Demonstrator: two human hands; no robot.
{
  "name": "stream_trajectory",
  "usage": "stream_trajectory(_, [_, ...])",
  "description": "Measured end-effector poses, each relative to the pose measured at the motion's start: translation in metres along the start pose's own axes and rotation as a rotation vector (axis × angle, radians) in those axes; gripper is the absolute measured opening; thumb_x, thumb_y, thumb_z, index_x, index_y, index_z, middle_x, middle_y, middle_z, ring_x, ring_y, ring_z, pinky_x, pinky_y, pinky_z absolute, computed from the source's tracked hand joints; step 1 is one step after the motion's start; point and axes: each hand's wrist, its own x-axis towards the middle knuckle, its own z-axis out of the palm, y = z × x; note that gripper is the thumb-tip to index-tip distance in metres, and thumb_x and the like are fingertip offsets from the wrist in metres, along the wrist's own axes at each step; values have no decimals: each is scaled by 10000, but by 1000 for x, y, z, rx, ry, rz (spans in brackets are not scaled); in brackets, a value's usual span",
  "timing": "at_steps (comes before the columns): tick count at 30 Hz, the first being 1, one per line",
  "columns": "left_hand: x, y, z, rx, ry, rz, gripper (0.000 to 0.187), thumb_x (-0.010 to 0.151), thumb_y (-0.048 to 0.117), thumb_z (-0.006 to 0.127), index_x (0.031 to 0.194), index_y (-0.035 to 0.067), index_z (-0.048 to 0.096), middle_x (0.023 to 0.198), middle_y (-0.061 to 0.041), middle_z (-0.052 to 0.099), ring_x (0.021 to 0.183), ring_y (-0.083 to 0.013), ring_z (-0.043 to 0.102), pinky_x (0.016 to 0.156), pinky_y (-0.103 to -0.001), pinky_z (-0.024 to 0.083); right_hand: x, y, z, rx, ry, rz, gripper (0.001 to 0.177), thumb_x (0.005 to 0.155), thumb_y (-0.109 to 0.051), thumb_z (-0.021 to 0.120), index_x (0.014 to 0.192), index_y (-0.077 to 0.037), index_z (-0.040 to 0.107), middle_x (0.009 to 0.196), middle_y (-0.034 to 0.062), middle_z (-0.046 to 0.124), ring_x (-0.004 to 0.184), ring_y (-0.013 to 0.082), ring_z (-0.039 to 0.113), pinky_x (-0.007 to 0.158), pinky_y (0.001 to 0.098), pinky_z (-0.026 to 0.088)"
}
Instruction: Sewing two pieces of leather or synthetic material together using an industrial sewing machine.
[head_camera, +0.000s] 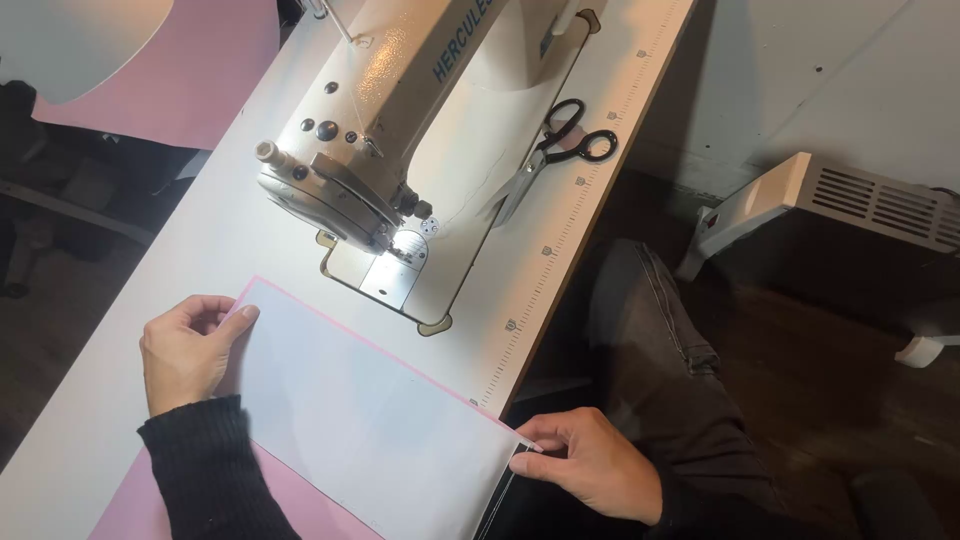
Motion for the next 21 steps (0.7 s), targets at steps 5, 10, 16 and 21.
stream_trajectory(5, [1,-3,2,-24,20,-12,239,809,237,874,951,63,794,746,-49,693,666,-157,596,678,-322,496,-1,-1,1,5,-17,-27,247,896,-175,729,1079,-20,789,882,54,829,788,83,753,777,231,596])
stream_trajectory(10, [3,-8,4,-4,20,-22,218,817,227,869,942,64,795,744,-47,698,671,-162,608,687,-328,505,-1,0,0,-41,-23,34,258,904,-186,723,1094,-27,792,870,82,823,750,112,733,747,246,594])
stream_trajectory(16, [3,-9,5,-33,29,6,224,817,226,875,946,61,794,749,-55,690,679,-167,599,683,-331,498,-5,5,-3,-14,-42,-23,258,879,-149,753,1091,-4,777,879,84,808,774,114,734,768,258,601])
stream_trajectory(21, [1,-4,3,-35,32,-8,223,820,230,877,941,60,800,753,-56,699,678,-166,599,681,-326,497,-6,2,-1,-11,-42,-23,234,882,-162,748,1060,-12,772,884,61,803,802,103,742,804,266,604])
